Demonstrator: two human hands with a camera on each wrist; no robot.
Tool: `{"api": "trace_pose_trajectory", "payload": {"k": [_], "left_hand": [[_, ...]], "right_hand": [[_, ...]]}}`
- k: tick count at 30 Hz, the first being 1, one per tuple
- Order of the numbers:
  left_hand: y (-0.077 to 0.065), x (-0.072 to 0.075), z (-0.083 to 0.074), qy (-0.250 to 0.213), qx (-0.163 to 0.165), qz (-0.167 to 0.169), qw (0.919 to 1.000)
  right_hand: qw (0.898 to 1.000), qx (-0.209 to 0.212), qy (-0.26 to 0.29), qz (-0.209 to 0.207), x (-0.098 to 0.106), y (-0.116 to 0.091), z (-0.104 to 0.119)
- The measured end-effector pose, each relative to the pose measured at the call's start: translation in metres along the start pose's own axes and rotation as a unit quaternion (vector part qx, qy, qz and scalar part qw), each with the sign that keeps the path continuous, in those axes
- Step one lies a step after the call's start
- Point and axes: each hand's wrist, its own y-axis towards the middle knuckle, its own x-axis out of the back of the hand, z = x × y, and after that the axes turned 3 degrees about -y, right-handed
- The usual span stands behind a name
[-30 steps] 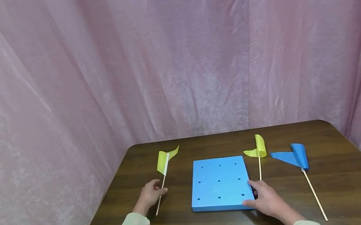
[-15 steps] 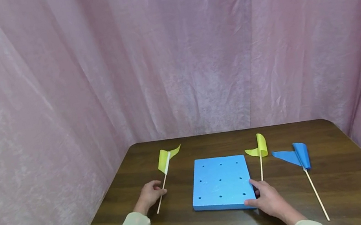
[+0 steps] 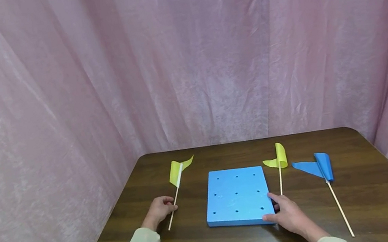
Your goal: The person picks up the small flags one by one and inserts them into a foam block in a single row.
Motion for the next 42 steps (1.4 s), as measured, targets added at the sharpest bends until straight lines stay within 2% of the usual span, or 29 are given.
{"api": "trace_pose_trajectory", "payload": {"k": [9, 18, 28, 34, 42], "left_hand": [[0.003, -0.003, 0.004, -0.005, -0.004, -0.008, 0.9999], [0.0, -0.006, 0.001, -0.003, -0.005, -0.02, 0.9998], [-0.002, -0.005, -0.006, 0.046, -0.013, -0.041, 0.998], [0.0, -0.006, -0.007, 0.069, -0.012, -0.04, 0.9967], [-0.001, -0.004, -0.008, 0.089, -0.047, -0.044, 0.994]], "right_hand": [[1.0, -0.006, -0.001, 0.0, 0.0, 0.001, 0.0], [1.0, -0.002, 0.002, -0.002, -0.001, 0.0, -0.002], [1.0, -0.001, -0.007, -0.003, -0.001, 0.0, -0.001], [1.0, -0.003, -0.006, -0.003, -0.001, 0.0, 0.0], [1.0, 0.001, -0.002, -0.004, -0.001, -0.001, 0.0]]}}
